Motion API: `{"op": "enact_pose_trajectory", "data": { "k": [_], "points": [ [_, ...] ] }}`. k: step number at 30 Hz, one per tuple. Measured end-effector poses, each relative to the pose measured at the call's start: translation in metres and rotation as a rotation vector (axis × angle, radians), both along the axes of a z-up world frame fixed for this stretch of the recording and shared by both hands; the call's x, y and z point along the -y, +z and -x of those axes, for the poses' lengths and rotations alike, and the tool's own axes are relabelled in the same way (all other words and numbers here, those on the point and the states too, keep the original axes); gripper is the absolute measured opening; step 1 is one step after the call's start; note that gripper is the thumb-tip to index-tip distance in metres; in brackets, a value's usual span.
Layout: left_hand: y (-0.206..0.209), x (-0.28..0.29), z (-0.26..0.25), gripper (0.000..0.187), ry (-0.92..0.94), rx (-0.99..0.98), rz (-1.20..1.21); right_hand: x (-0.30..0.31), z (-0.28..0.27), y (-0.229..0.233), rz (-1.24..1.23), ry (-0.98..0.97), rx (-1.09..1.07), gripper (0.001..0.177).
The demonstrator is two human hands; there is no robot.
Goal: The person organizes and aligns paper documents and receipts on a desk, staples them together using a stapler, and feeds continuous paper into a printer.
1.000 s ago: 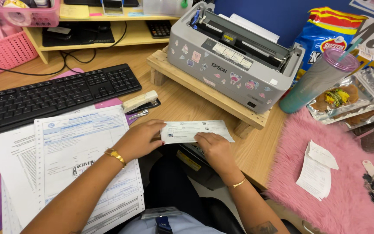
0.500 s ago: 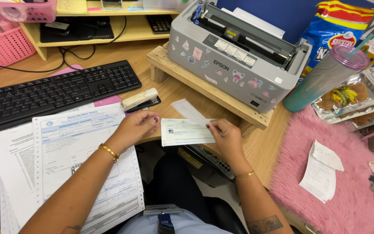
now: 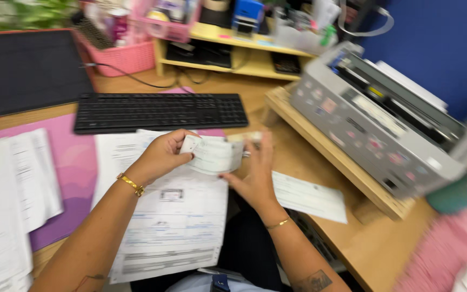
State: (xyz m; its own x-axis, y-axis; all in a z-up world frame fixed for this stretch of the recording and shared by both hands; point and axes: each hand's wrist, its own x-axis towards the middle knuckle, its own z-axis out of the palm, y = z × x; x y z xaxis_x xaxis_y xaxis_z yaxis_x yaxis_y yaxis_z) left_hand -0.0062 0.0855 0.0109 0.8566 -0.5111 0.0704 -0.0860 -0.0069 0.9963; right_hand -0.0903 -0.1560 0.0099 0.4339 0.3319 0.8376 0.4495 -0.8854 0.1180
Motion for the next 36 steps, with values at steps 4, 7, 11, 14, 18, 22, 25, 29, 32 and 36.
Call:
{"op": "enact_pose_trajectory", "data": {
  "k": [4,7,11,14,18,22,25,29,32,36],
  "points": [
    [0.001,-0.066,0.021,0.047,0.065,0.079,0.008,-0.019,-0.055,-0.033,-0.783,0.414,-0.474,0.08],
    [-0.009,-0.088,0.032,0.06,0.181,0.06,-0.03,-0.031,-0.064,-0.053,-1.096,0.643,-0.865,0.063],
    [-0.019,-0.1,0.036,0.058,0.238,-0.085,0.071,-0.043,-0.062,-0.055,-1.215,0.669,-0.95,0.064],
    [-0.022,-0.095,0.037,0.049,0.207,-0.088,-0.091,-0.046,-0.065,-0.063,-1.212,0.801,-0.979,0.074],
    [-0.033,-0.088,0.028,0.035,0.237,-0.196,-0.133,-0.033,-0.081,-0.081,-1.32,0.876,-0.983,0.052],
    [-0.049,-0.089,0.01,0.035,0.335,0.05,-0.223,-0.004,-0.1,-0.082,-1.259,0.645,-1.022,0.023],
    [-0.051,-0.081,0.0,0.038,0.356,0.244,-0.205,0.0,-0.104,-0.075,-1.294,0.632,-1.025,0.018],
    [-0.048,-0.073,0.004,0.031,0.436,0.184,-0.113,-0.004,-0.1,-0.072,-1.377,0.82,-1.071,0.025],
    [-0.052,-0.077,0.004,0.024,0.458,-0.011,-0.235,-0.009,-0.1,-0.082,-1.224,0.726,-1.092,0.02],
    [-0.059,-0.073,0.005,0.04,0.518,0.137,-0.405,-0.008,-0.11,-0.086,-1.148,0.524,-0.986,0.023]
  ]
}}
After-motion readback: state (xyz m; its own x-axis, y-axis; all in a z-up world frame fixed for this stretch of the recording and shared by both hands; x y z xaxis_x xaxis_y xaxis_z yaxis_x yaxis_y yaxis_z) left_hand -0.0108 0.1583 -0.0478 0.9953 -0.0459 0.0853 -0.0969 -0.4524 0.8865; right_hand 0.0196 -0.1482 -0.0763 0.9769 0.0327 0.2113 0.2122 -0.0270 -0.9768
